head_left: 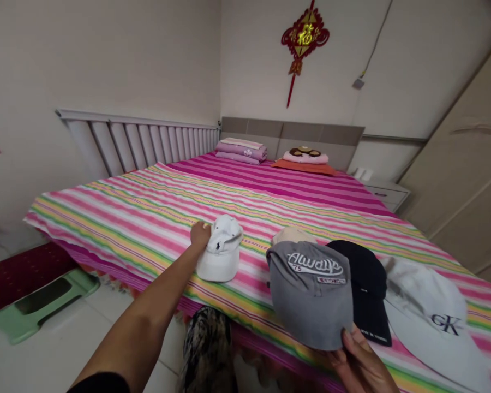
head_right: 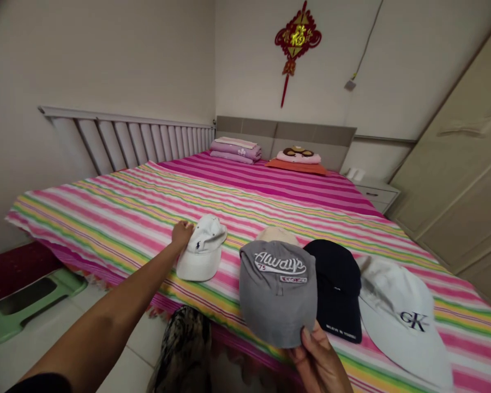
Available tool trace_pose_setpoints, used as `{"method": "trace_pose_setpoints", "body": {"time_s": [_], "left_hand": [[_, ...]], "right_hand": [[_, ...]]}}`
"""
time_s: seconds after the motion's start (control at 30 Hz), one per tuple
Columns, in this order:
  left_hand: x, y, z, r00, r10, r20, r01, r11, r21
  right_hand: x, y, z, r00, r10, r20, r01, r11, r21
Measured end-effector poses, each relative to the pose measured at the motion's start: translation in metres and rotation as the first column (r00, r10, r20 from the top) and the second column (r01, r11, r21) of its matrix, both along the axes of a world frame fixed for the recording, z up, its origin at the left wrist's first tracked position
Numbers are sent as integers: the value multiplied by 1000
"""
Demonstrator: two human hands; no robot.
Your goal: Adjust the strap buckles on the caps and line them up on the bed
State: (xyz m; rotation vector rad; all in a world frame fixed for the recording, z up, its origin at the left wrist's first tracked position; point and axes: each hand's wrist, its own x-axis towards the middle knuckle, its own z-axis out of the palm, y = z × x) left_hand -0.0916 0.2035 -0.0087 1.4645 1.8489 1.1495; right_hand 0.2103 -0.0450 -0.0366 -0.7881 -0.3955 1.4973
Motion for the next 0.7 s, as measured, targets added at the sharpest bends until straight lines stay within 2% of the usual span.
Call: {"method": "trace_pose_setpoints", "body": {"time_s": [0.07, 0.13, 0.2, 0.23, 0.27, 0.3, 0.33, 0.37, 0.4, 0.47, 0.53, 0.57, 0.63, 0.67, 0.7], "left_hand": [[11, -17, 6, 995, -62, 80, 56, 996, 76], [29, -42, 9, 962, -217, 164, 203, 974, 100], [50, -69, 8, 890, -382, 247, 376, 924, 74], [60, -82, 8, 819, -472, 326, 480, 875, 62], [68, -92, 9, 632, -561, 535, 627, 776, 72], [74, -101, 11, 448, -569, 690, 719, 688, 99], [79, -108, 14, 281, -524, 804, 775, 618, 133], [83, -113, 17, 155, -457, 876, 799, 580, 161], [85, -117, 20, 93, -401, 911, 799, 576, 172], [90, -125, 25, 54, -351, 935, 781, 598, 179], [95, -134, 26, 28, -355, 934, 778, 594, 203], [98, -139, 26, 7, -366, 931, 791, 571, 219], [102, -151, 24, -44, -394, 918, 837, 488, 249], [103, -156, 23, -69, -416, 907, 860, 436, 266], [104, -161, 23, -90, -444, 892, 884, 377, 276]], "right_hand": [[0, -2, 3, 999, 29, 41, -30, 999, 35], [-2, -3, 9, 994, 54, 100, -62, 994, 84], [-6, -2, 13, 984, 65, 164, -86, 988, 125], [-10, -2, 12, 978, 71, 194, -98, 986, 137], [-14, -3, 11, 970, 87, 225, -120, 983, 137], [-19, -4, 7, 960, 110, 258, -145, 982, 121], [-23, -7, 2, 946, 144, 292, -177, 980, 90], [-27, -10, -4, 927, 191, 323, -219, 974, 52], [-29, -15, -10, 904, 238, 355, -261, 965, 16], [-28, -24, -21, 866, 300, 401, -320, 947, -17], [-19, -32, -23, 854, 340, 393, -369, 929, -2], [-13, -35, -21, 860, 355, 366, -387, 922, 13], [-1, -34, -9, 893, 356, 275, -383, 923, 49], [3, -31, -1, 916, 331, 226, -355, 932, 72], [6, -27, 8, 951, 255, 177, -273, 958, 89]]}}
